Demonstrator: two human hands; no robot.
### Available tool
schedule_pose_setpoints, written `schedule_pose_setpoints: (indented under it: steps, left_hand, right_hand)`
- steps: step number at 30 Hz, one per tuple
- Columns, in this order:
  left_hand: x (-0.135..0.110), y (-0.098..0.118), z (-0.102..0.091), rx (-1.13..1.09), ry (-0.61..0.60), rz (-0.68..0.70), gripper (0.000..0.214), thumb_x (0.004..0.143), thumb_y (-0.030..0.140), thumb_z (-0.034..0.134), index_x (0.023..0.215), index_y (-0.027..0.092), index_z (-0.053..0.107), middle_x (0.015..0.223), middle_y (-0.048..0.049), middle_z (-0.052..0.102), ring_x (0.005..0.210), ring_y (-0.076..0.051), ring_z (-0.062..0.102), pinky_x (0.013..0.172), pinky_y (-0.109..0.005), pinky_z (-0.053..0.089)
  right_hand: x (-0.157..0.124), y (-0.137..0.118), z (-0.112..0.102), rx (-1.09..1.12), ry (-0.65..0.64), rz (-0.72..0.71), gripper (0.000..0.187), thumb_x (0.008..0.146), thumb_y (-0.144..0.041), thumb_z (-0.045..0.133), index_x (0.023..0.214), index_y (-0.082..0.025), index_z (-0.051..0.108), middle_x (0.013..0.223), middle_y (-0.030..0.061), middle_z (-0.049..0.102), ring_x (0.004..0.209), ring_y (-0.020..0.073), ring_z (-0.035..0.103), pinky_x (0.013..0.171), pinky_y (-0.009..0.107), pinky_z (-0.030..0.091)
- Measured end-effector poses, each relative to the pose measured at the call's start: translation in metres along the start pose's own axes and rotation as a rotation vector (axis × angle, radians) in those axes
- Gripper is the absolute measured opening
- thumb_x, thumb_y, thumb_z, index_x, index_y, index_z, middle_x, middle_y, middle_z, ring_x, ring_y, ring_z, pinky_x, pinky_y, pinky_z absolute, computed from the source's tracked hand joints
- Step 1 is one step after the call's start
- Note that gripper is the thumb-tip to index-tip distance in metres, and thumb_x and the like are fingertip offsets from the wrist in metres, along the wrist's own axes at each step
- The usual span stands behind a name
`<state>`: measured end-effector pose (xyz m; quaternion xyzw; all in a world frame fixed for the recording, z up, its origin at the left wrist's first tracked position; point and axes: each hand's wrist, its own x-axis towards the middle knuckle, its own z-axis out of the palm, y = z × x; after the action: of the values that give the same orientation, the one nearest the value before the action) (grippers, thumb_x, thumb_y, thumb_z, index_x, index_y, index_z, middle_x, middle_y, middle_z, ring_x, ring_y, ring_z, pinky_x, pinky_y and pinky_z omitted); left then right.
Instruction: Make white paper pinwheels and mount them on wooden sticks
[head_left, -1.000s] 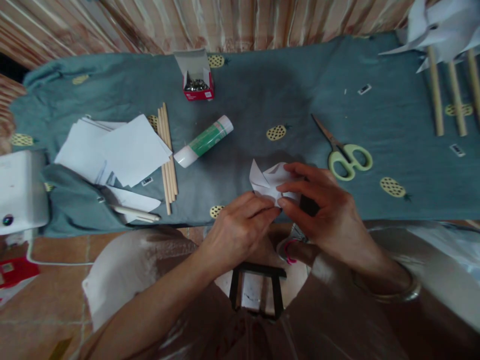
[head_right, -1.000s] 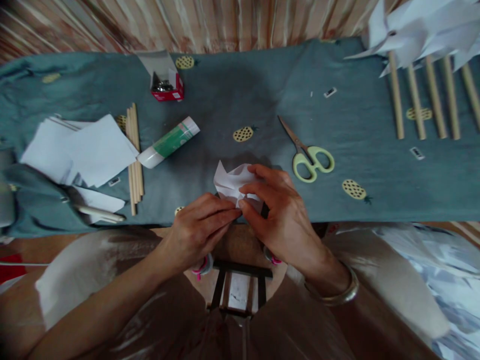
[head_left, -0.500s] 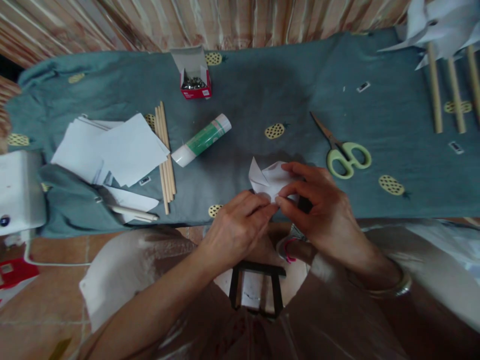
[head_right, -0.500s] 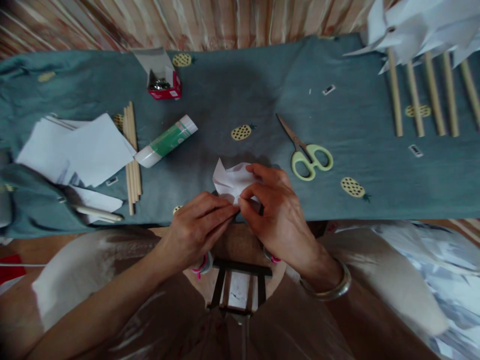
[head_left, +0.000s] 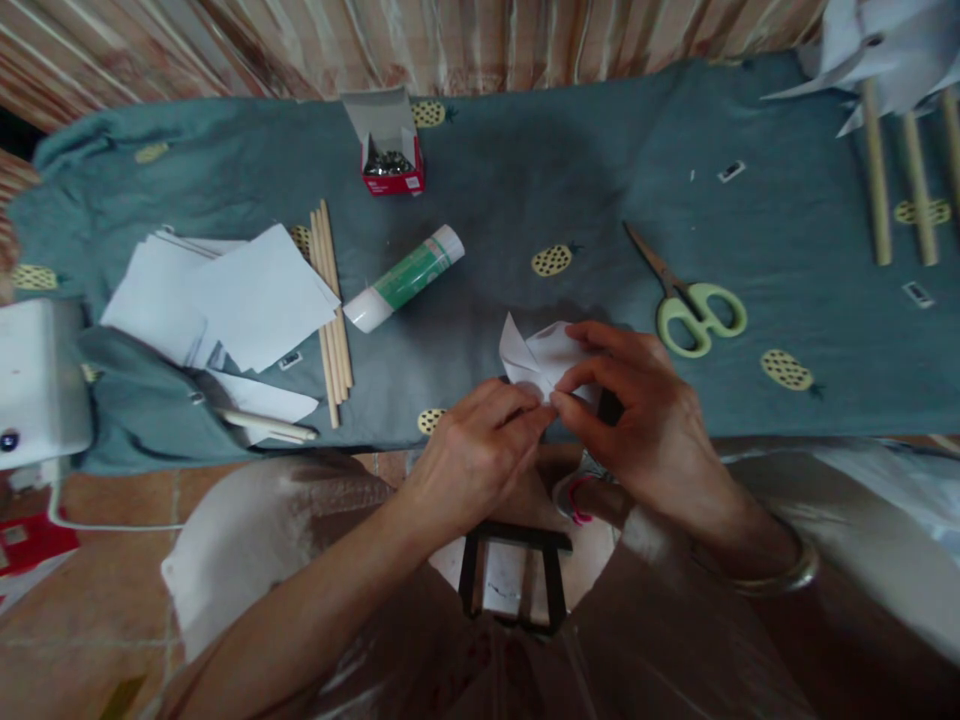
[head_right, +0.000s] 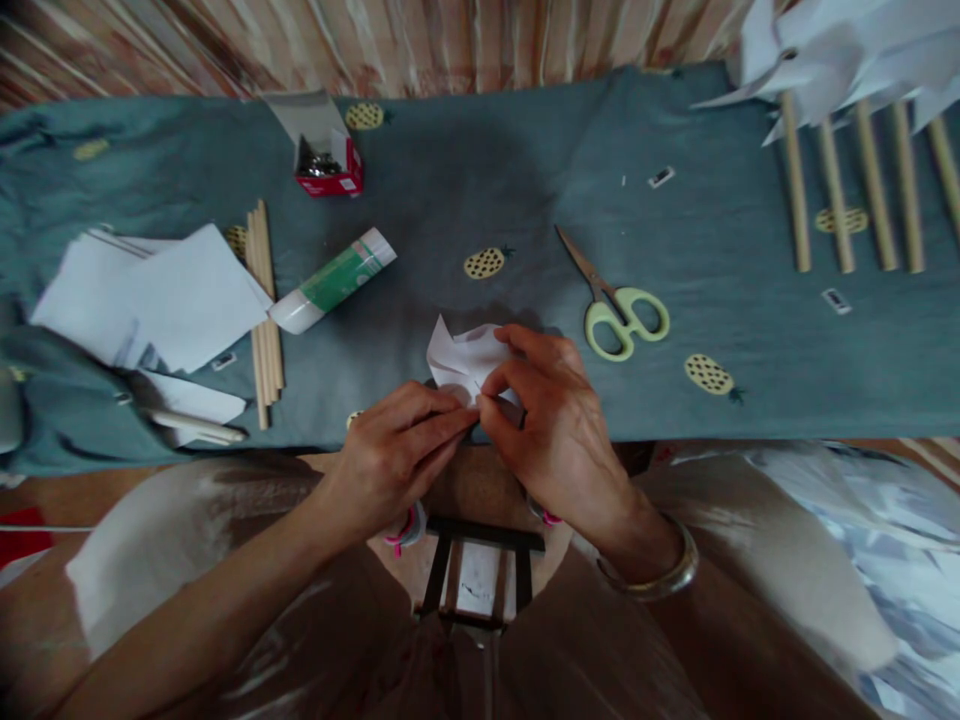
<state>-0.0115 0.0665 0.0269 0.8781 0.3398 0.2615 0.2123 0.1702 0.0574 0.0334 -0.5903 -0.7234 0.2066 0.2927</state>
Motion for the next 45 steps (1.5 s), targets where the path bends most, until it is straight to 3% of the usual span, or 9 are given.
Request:
schedule_pose_setpoints:
  steps: [12, 18, 25, 36, 42, 45]
  left_hand:
    - [0.001, 0.000, 0.000, -0.043, 0.015, -0.006, 0.016, 0.092, 0.012, 0.053, 0.103, 0.012, 0.065, 0.094, -0.0079, 0.069, 0.088, -0.017, 0.063, 0.073, -0.030, 0.058]
    - [0.000, -0.001, 0.002, -0.041, 0.004, -0.015, 0.018, 0.093, 0.014, 0.052, 0.107, 0.012, 0.064, 0.098, -0.0085, 0.069, 0.091, -0.017, 0.063, 0.075, -0.031, 0.058]
    - [-0.002, -0.002, 0.003, -0.049, 0.015, -0.014, 0.020, 0.092, 0.012, 0.054, 0.110, 0.013, 0.064, 0.098, -0.0081, 0.069, 0.090, -0.017, 0.063, 0.076, -0.030, 0.058]
    - [0.001, -0.001, 0.002, -0.038, 0.021, -0.004, 0.016, 0.091, 0.011, 0.055, 0.103, 0.011, 0.065, 0.096, -0.0091, 0.070, 0.089, -0.018, 0.064, 0.075, -0.031, 0.058]
    - [-0.001, -0.001, 0.000, -0.002, -0.005, -0.011, 0.015, 0.091, 0.012, 0.054, 0.101, 0.012, 0.064, 0.095, -0.0087, 0.068, 0.088, -0.017, 0.063, 0.075, -0.030, 0.058]
    - [-0.001, 0.000, 0.000, 0.002, 0.005, -0.029, 0.013, 0.092, 0.013, 0.053, 0.098, 0.012, 0.064, 0.096, -0.0095, 0.066, 0.089, -0.017, 0.063, 0.076, -0.028, 0.058]
  right_hand:
    - [-0.001, 0.002, 0.001, -0.002, 0.032, -0.015, 0.005, 0.081, -0.017, 0.061, 0.079, -0.018, 0.065, 0.119, 0.0146, 0.065, 0.116, 0.0308, 0.058, 0.096, 0.051, 0.048]
    - [-0.002, 0.003, 0.001, -0.008, 0.010, 0.000, 0.008, 0.082, -0.017, 0.061, 0.079, -0.024, 0.064, 0.120, 0.0112, 0.064, 0.118, 0.0309, 0.057, 0.097, 0.052, 0.048]
    - [-0.003, 0.005, 0.001, 0.000, 0.022, -0.039, 0.008, 0.084, -0.019, 0.061, 0.087, -0.023, 0.067, 0.121, 0.0111, 0.064, 0.117, 0.0304, 0.057, 0.096, 0.051, 0.049]
    - [-0.008, 0.008, 0.007, -0.195, 0.067, -0.256, 0.021, 0.089, -0.012, 0.049, 0.099, -0.019, 0.067, 0.131, 0.0122, 0.057, 0.116, 0.0296, 0.053, 0.093, 0.049, 0.049]
    - [-0.014, 0.001, 0.015, -0.268, 0.036, -0.270, 0.027, 0.094, -0.015, 0.045, 0.113, -0.027, 0.060, 0.134, 0.0076, 0.057, 0.123, 0.0269, 0.052, 0.094, 0.044, 0.048]
    - [-0.014, -0.001, 0.019, -0.310, 0.058, -0.343, 0.027, 0.095, -0.013, 0.045, 0.118, -0.020, 0.057, 0.130, 0.0118, 0.060, 0.119, 0.0254, 0.054, 0.093, 0.042, 0.048]
